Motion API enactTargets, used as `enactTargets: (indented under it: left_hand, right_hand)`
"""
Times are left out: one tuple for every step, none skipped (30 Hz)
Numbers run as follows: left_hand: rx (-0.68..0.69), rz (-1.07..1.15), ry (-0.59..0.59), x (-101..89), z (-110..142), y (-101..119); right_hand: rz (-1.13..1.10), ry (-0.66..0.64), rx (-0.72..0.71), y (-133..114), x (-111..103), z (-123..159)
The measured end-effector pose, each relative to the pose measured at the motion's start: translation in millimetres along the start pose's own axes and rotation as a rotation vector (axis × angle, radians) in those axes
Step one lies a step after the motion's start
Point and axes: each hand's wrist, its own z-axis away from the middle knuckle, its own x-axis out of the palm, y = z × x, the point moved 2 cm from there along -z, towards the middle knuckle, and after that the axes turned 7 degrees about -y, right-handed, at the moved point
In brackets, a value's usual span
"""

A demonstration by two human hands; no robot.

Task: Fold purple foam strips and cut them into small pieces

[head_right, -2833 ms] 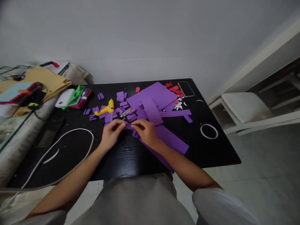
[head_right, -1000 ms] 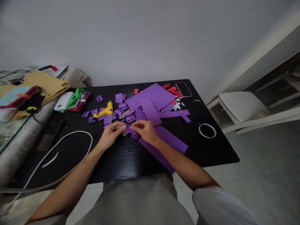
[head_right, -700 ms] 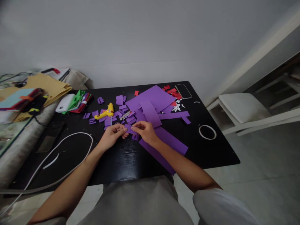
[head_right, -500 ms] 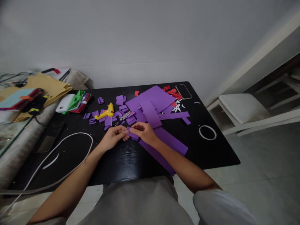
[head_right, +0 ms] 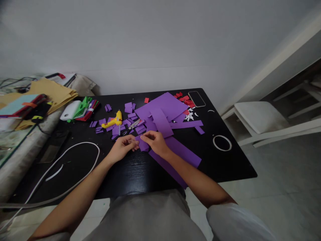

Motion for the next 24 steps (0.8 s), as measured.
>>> enactTargets:
  left_hand:
    - [0.016,0.000,0.045,-1.4,-0.1,1.4]
    - [0.035,-0.011,0.084,-2.7,-0.2,2.8]
    - [0.052,-0.032,0.115,-3.7,-0.2,4.1]
    - [0.068,-0.059,0.139,-4.3,-0.1,5.0]
    - [0.085,-0.085,0.162,-4.8,0.0,5.7]
    - [0.102,-0.109,0.182,-5.0,0.2,6.0]
    - [0.119,-0.132,0.199,-5.0,0.5,6.0]
    - [0.136,-0.159,0.210,-4.9,0.7,5.7]
    - [0.151,-0.191,0.213,-4.7,1.0,5.3]
    - [0.164,-0.228,0.208,-4.4,1.3,4.7]
    - [0.175,-0.268,0.194,-4.0,1.5,4.3]
    - [0.186,-0.308,0.178,-3.7,1.9,4.0]
    - [0.199,-0.346,0.162,-3.4,2.2,4.0]
    - [0.212,-0.379,0.148,-3.1,2.6,4.4]
    - [0.225,-0.405,0.138,-2.9,3.1,5.0]
    - [0.237,-0.425,0.133,-2.7,3.6,5.9]
    - [0.248,-0.439,0.130,-2.6,4.1,7.0]
    - [0.257,-0.449,0.129,-2.4,4.5,8.0]
    - [0.265,-0.456,0.128,-2.2,4.9,8.9]
    - [0.272,-0.463,0.127,-2.1,5.1,9.6]
    - [0.278,-0.468,0.125,-2.0,5.3,10.1]
    - [0.281,-0.473,0.122,-2.0,5.3,10.2]
    - [0.283,-0.477,0.119,-2.1,5.3,10.1]
    - [0.284,-0.479,0.117,-2.3,5.2,9.8]
  right_hand:
    - [-0.019,-0.001,0.021,-0.2,-0.5,-0.4]
    - [-0.040,-0.009,0.044,-0.1,-0.8,-0.8]
    - [-0.060,-0.023,0.066,0.2,-1.0,-1.1]
    - [-0.075,-0.040,0.085,0.7,-1.1,-1.3]
    - [-0.083,-0.057,0.101,1.2,-1.0,-1.3]
    - [-0.081,-0.075,0.114,1.9,-0.7,-1.1]
    - [-0.072,-0.096,0.127,2.6,-0.1,-0.7]
    - [-0.056,-0.124,0.136,3.2,0.9,-0.2]
    - [-0.033,-0.157,0.137,3.8,2.1,0.4]
    - [-0.005,-0.185,0.127,4.0,3.4,1.2]
    - [0.029,-0.204,0.106,4.1,4.5,1.9]
    - [0.068,-0.205,0.077,3.8,5.4,2.5]
    - [0.107,-0.189,0.044,3.4,5.8,3.0]
    - [0.139,-0.162,0.011,2.9,5.8,3.3]
    - [0.164,-0.134,-0.018,2.4,5.5,3.5]
    - [0.179,-0.113,-0.038,2.2,5.2,3.6]
    - [0.183,-0.105,-0.051,2.1,4.8,3.6]
    - [0.177,-0.106,-0.056,2.2,4.4,3.5]
    - [0.168,-0.113,-0.054,2.5,4.2,3.4]
    - [0.157,-0.121,-0.048,2.8,3.9,3.4]
    - [0.146,-0.125,-0.040,3.1,3.7,3.3]
    - [0.135,-0.127,-0.033,3.4,3.6,3.3]
    - [0.128,-0.126,-0.029,3.4,3.6,3.3]
    - [0.124,-0.121,-0.028,3.4,3.6,3.3]
